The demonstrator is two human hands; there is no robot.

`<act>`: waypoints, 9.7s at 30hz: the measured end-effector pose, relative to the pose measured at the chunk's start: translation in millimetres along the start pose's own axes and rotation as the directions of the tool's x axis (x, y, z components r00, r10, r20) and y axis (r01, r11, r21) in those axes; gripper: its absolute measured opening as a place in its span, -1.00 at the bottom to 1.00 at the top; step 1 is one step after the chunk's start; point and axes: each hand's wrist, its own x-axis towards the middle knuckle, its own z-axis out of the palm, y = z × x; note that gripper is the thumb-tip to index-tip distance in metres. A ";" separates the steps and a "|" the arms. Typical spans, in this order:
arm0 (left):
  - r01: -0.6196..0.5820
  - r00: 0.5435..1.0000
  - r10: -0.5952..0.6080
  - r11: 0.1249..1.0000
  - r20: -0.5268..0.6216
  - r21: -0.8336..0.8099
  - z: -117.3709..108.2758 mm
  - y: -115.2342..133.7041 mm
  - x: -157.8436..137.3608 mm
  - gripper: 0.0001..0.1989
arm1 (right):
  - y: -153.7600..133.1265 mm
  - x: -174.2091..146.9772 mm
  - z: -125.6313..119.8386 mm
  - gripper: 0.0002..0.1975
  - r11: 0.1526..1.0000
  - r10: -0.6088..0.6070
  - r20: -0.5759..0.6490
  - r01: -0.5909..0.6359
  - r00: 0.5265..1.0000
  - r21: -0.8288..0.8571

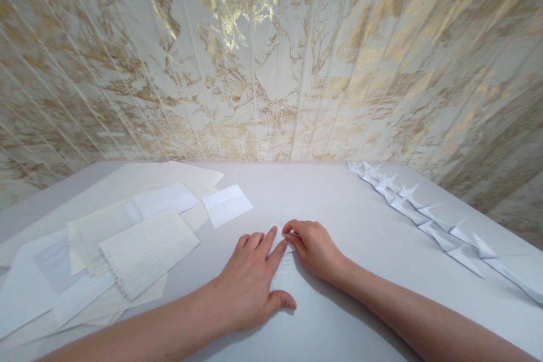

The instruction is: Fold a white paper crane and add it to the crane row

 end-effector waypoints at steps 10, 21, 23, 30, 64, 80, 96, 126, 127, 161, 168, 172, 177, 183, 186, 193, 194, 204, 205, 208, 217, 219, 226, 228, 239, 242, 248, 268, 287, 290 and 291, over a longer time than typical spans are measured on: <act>0.067 0.983 -0.093 0.984 -0.157 -0.164 4.1 -18.9 8.3 -0.43 | -0.4 -1.9 -2.6 -0.77 0.994 0.093 0.012 -0.094 0.996 0.059; 0.244 0.955 -0.283 0.921 -0.091 -0.303 2.0 -27.2 21.2 -0.71 | -1.9 -2.8 -2.9 -0.82 0.992 0.105 0.005 -0.105 0.994 0.070; 0.226 0.962 -0.258 0.938 -0.093 -0.262 1.8 -26.3 20.3 -0.69 | -2.1 -3.2 -2.6 -0.81 0.994 0.098 -0.008 -0.098 0.995 0.049; 0.099 0.993 -0.103 0.993 -0.051 -0.071 0.9 -25.0 18.2 -0.71 | -1.9 -2.7 -3.8 -0.86 0.996 0.071 0.002 -0.071 0.997 0.052; 0.107 0.994 -0.106 0.993 -0.020 0.055 -0.2 -23.2 18.7 -0.67 | -2.2 0.6 -6.0 -0.91 0.995 0.093 0.009 -0.093 0.996 0.043; 0.067 0.972 -0.050 0.995 -0.231 0.069 5.8 -22.3 19.4 -0.82 | -1.6 -18.5 -7.8 -0.74 0.973 0.112 -0.064 -0.122 0.992 -0.195; 0.057 0.973 -0.044 0.997 -0.226 0.051 5.0 -23.8 18.8 -0.82 | -6.6 -36.8 -6.3 -0.68 0.920 -0.390 -0.011 0.390 0.921 -0.037; 0.060 0.991 -0.049 0.994 0.121 -0.087 -19.5 -58.3 21.8 -0.38 | -14.0 -33.8 -45.6 -0.69 0.920 -0.085 0.217 0.160 0.973 -0.357; 0.063 0.990 -0.050 0.994 0.128 -0.094 -20.3 -58.2 21.7 -0.36 | -12.8 -32.6 -45.2 -0.71 0.925 -0.060 0.210 0.133 0.976 -0.355; -0.115 0.986 0.042 0.865 -0.159 -0.488 -4.4 -31.9 14.8 -0.43 | 10.5 -26.1 -8.4 -0.73 0.868 -0.442 -0.302 0.487 0.845 0.093; -0.515 0.847 0.437 0.814 -0.301 -0.268 -9.0 -34.6 9.8 -0.29 | 10.5 -27.5 -9.3 -0.56 0.851 -0.454 -0.331 0.513 0.827 0.114; -0.498 0.855 0.443 0.847 -0.271 -0.186 -12.2 -39.1 11.1 -0.34 | 12.3 -27.3 -9.1 -0.51 0.861 -0.418 -0.360 0.490 0.834 0.135; -0.462 0.871 0.448 0.886 -0.201 -0.025 -13.3 -42.7 11.5 -0.68 | 14.0 -25.6 -12.8 -0.67 0.856 -0.449 -0.302 0.502 0.841 0.126; -0.436 0.814 0.479 0.878 -0.328 0.200 -3.3 -46.0 14.4 -0.74 | 11.2 -27.4 -21.5 -0.77 0.809 -0.577 -0.167 0.587 0.800 0.015; -0.424 0.793 0.494 0.868 -0.357 0.260 1.6 -47.4 16.3 -0.79 | 14.9 -26.3 -21.2 -0.81 0.772 -0.635 -0.148 0.632 0.759 -0.071; -0.347 0.902 0.372 0.927 -0.220 0.145 1.1 -43.3 12.7 -0.81 | 17.7 -27.5 -24.4 -0.85 0.837 -0.541 -0.035 0.534 0.840 -0.121; -0.330 0.914 0.349 0.936 -0.209 0.119 0.0 -41.5 11.8 -0.81 | 15.8 -28.5 -24.2 -0.85 0.850 -0.521 -0.023 0.516 0.853 -0.107; 0.125 0.989 -0.138 0.968 -0.047 -0.219 -5.0 -37.9 20.1 -0.71 | 5.1 -24.1 -6.1 -0.73 0.991 -0.123 -0.039 0.125 0.992 0.046; 0.144 0.987 -0.156 0.969 -0.048 -0.199 -4.9 -38.5 21.1 -0.70 | 4.2 -22.8 -5.6 -0.72 0.996 -0.082 -0.031 0.083 0.996 0.035; 0.165 0.983 -0.173 0.980 -0.068 -0.113 -4.8 -38.5 23.0 -0.67 | 0.8 -19.4 -5.8 -0.72 0.999 0.025 -0.012 -0.025 1.000 -0.027; -0.060 0.935 0.096 0.991 -0.342 0.116 9.4 -34.1 16.7 -0.65 | -3.1 -14.9 -6.6 -0.73 0.984 0.100 -0.016 -0.101 0.995 -0.149; -0.187 0.922 0.231 0.968 -0.311 0.167 12.3 -29.1 14.2 -0.64 | -2.3 -14.3 -5.9 -0.74 0.984 0.094 -0.023 -0.097 0.995 -0.151; -0.127 0.990 0.132 0.987 -0.046 0.100 8.5 -12.3 9.1 -0.46 | -0.9 -14.8 -6.8 -0.73 0.984 0.100 -0.014 -0.101 0.995 -0.147; -0.109 0.994 0.110 0.991 -0.013 0.071 8.2 -12.4 8.7 -0.41 | -0.3 -15.4 -6.2 -0.73 0.985 0.098 -0.017 -0.099 0.995 -0.139; -0.064 0.998 0.064 0.998 0.019 0.014 6.7 -13.9 7.5 -0.37 | 2.7 -16.7 -3.9 -0.78 0.991 0.082 -0.062 -0.088 0.995 -0.101; -0.047 0.999 0.047 0.999 0.011 0.007 5.8 -12.5 7.0 -0.37 | 2.9 -14.9 -4.1 -0.77 0.990 0.083 -0.051 -0.088 0.995 -0.106; -0.055 0.997 0.055 0.998 0.055 -0.003 1.8 -8.1 5.4 -0.30 | 2.5 -11.5 -3.1 -0.76 0.989 0.094 -0.053 -0.099 0.994 -0.107; -0.078 0.995 0.080 0.996 0.053 -0.040 8.8 -11.5 5.5 -0.22 | 3.9 -9.5 -2.4 -0.74 0.988 0.085 -0.057 -0.091 0.995 -0.121; -0.086 0.996 0.086 0.996 0.024 -0.013 8.9 -10.2 5.4 -0.27 | 4.4 -33.0 -11.7 -0.82 0.982 0.105 -0.082 -0.117 0.991 -0.147; -0.080 0.996 0.080 0.997 0.050 -0.004 5.5 -8.3 5.4 -0.25 | 11.1 -37.5 -14.4 -0.81 0.985 0.118 -0.077 -0.127 0.990 -0.119; -0.080 0.995 0.080 0.997 0.050 -0.004 4.4 -7.8 5.4 -0.26 | 12.8 -38.1 -14.6 -0.79 0.987 0.119 -0.079 -0.126 0.990 -0.100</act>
